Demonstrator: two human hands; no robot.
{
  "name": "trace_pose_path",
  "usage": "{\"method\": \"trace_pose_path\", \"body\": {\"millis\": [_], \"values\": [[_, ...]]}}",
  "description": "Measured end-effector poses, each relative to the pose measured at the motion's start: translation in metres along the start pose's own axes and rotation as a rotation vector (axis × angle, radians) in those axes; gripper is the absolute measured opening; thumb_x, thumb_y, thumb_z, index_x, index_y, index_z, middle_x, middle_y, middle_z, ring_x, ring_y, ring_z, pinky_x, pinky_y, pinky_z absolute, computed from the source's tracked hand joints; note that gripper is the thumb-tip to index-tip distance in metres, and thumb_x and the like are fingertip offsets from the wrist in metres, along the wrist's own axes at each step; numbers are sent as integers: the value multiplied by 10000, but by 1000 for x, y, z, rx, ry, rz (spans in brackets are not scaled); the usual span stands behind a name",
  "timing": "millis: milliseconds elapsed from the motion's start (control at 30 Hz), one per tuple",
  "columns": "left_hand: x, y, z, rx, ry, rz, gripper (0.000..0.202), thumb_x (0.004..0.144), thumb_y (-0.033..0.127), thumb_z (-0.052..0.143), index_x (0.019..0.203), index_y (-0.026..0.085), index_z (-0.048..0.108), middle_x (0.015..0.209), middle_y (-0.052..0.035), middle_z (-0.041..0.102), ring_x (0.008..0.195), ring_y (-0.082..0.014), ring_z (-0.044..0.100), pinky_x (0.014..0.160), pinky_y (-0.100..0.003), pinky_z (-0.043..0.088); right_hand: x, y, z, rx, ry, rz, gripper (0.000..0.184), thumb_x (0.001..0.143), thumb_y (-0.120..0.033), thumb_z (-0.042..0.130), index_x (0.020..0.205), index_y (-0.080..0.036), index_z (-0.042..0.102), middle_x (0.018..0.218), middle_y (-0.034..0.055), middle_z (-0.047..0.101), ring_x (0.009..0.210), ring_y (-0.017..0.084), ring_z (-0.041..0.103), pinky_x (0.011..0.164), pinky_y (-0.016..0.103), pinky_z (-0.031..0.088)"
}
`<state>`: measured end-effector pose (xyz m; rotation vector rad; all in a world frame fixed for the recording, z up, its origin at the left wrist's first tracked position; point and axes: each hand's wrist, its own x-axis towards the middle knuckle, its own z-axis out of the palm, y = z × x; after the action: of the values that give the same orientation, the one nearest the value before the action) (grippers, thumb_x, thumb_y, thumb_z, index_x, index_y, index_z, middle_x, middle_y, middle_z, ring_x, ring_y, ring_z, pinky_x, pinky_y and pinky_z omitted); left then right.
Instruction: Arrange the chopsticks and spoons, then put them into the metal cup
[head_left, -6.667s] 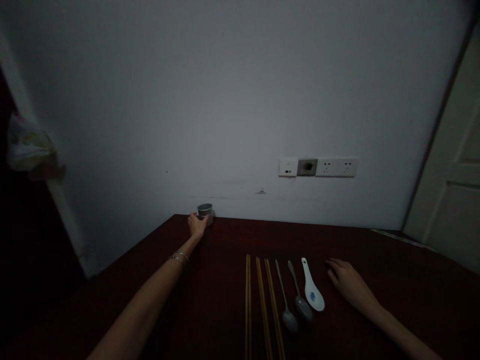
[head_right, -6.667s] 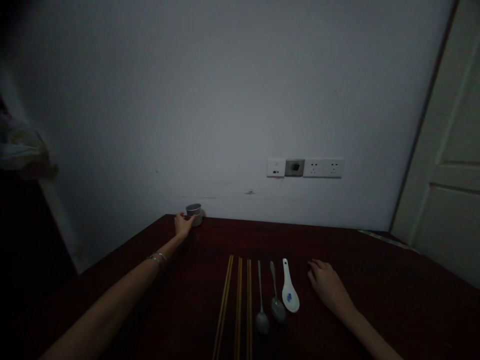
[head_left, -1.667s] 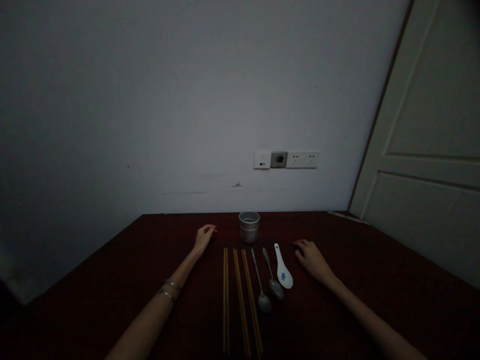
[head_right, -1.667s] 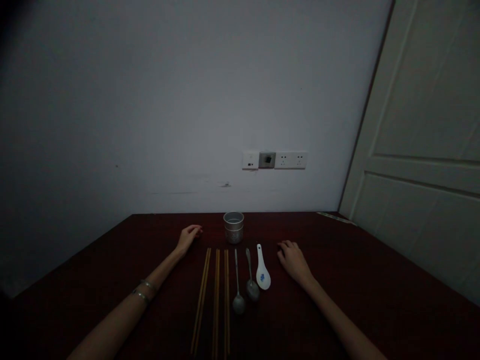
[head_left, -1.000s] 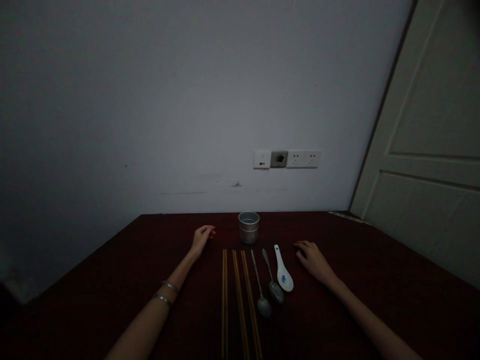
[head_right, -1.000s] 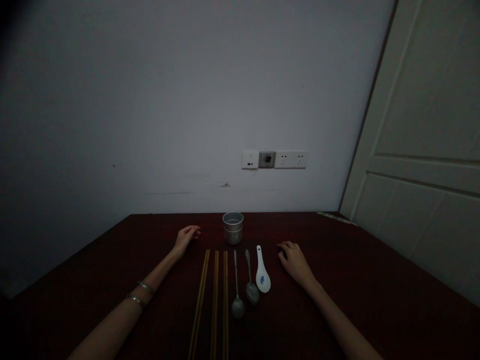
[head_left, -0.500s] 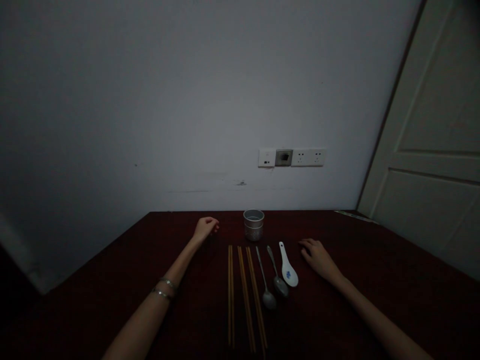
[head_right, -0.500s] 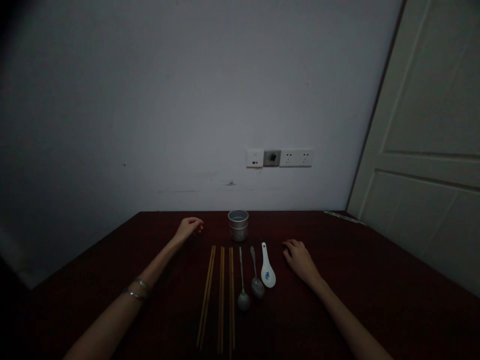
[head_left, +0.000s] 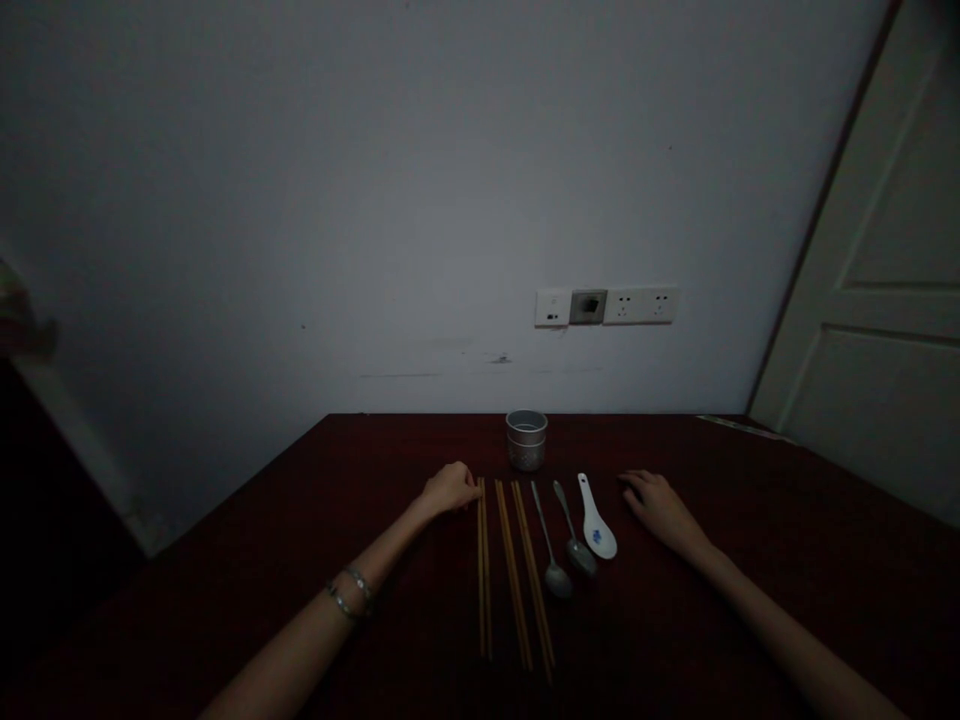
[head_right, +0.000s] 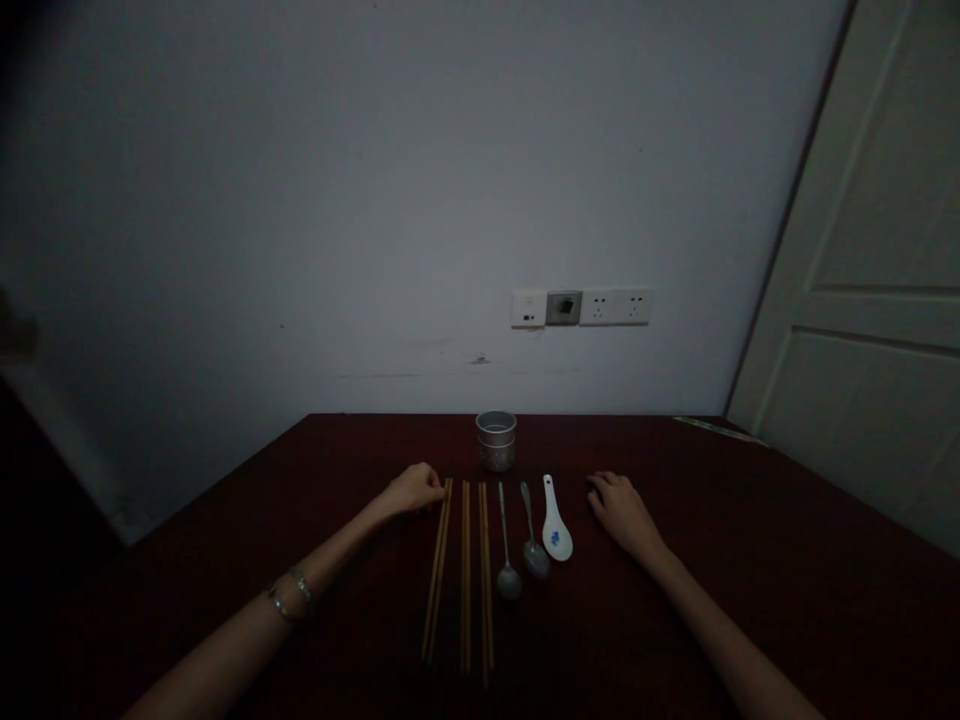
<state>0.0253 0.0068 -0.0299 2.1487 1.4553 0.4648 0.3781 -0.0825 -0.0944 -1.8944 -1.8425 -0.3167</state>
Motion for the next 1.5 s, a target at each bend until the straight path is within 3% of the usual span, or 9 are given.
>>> {"method": "trace_pose_path", "body": {"millis": [133, 233, 367, 867, 1133, 1267, 1500], "values": [[-5, 8, 5, 177, 81, -30, 229, 550, 404, 634, 523, 181, 592, 612, -81, 644, 651, -222, 620, 582, -269, 438, 0, 0, 1, -16, -13, 3, 377, 803, -217, 367, 1062, -75, 601, 1081, 156, 577, 974, 242, 522, 877, 365, 380], [-6, 16, 4, 346, -13, -96, 365, 612, 512, 556, 712, 170, 634, 807, -119, 667, 793, -257, 626, 635, -301, 460, 1, 1, 2, -21, -20, 6, 381, 801, -215, 363, 1060, -68, 601, 1077, 157, 580, 988, 243, 518, 888, 364, 373], [-7, 22, 5, 441, -55, -100, 443, 644, 509, 515, 896, 163, 626, 958, -133, 648, 899, -267, 605, 685, -304, 468, 2, 2, 3, -15, -20, 9, 375, 798, -218, 369, 1056, -85, 605, 1075, 154, 583, 994, 244, 518, 888, 368, 372], [-12, 33, 13, 507, -20, -51, 332, 722, 369, 460, 890, 156, 651, 921, -142, 657, 874, -272, 615, 701, -365, 475, 1, 2, 2, -15, -6, -8, 370, 796, -216, 374, 1049, -81, 608, 1072, 154, 586, 984, 243, 521, 889, 365, 377], [-7, 39, 15, 480, 30, -39, 324, 688, 374, 501, 840, 138, 662, 885, -139, 663, 835, -249, 624, 665, -292, 475, 1, -1, 0, -12, -21, 6, 376, 800, -222, 368, 1057, -79, 603, 1083, 152, 581, 991, 244, 517, 886, 361, 379], [0, 52, 1, 468, 124, -15, 326, 674, 377, 510, 848, 147, 663, 879, -144, 660, 822, -238, 623, 651, -276, 463, 1, -2, -2, 1, -16, 2, 368, 794, -213, 375, 1050, -86, 606, 1072, 149, 589, 974, 239, 527, 887, 358, 380], [15, 92, -47, 336, 309, 140, 370, 698, 420, 465, 716, 105, 659, 687, -110, 637, 649, -180, 589, 548, -230, 373, 2, -1, -1, 43, -9, 19, 359, 792, -220, 384, 1042, -97, 611, 1078, 151, 585, 992, 240, 523, 893, 369, 377]]}}
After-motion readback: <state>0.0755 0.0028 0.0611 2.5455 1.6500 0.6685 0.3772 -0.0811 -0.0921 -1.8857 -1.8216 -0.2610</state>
